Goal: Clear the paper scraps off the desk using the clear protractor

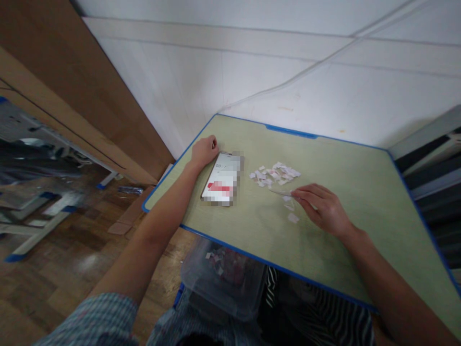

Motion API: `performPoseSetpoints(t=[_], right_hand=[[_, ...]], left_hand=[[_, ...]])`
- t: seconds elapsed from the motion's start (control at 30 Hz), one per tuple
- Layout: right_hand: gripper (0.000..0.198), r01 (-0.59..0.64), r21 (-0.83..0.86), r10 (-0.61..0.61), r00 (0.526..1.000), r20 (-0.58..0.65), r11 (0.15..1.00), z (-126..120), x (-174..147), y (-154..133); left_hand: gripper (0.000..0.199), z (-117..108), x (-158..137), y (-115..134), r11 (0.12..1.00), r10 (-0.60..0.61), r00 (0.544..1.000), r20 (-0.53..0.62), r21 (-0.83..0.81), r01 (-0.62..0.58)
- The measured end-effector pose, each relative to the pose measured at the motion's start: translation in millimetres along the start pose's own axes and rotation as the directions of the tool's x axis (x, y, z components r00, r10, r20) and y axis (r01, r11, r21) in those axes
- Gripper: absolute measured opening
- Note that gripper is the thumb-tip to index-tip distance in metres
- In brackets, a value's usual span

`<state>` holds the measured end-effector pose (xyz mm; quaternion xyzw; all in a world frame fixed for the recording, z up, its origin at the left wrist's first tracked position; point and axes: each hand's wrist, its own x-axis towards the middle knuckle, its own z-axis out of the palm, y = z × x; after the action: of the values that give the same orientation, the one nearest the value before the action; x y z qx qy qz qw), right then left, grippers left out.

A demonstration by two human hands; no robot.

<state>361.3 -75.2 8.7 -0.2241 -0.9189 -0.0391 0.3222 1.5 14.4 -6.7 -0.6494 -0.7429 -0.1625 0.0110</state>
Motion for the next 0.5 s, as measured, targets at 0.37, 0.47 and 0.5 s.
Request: performPoseSetpoints(t=[0.37,0.47,0.5], right_hand=[[0.016,-0.037,0.042,0.037,0.999,0.005,0.998,-4,0,1],[0.017,-0.073,0.101,0.072,0.997,0.013,0.992,-10,2,0],[0.017,-0.089,0.133,0.087,0.996,0.024,0.987,-13,2,0]], left_hand=[[0.025,-4,-2,4,1.000,-0.002,1.000,0.016,0.006,0.001],[0.026,-5,-3,4,1.000,-0.007,1.000,0.013,0.005,0.006],[0.026,-5,-3,4,1.000,-0.009,1.000,0.012,0.005,0.009]])
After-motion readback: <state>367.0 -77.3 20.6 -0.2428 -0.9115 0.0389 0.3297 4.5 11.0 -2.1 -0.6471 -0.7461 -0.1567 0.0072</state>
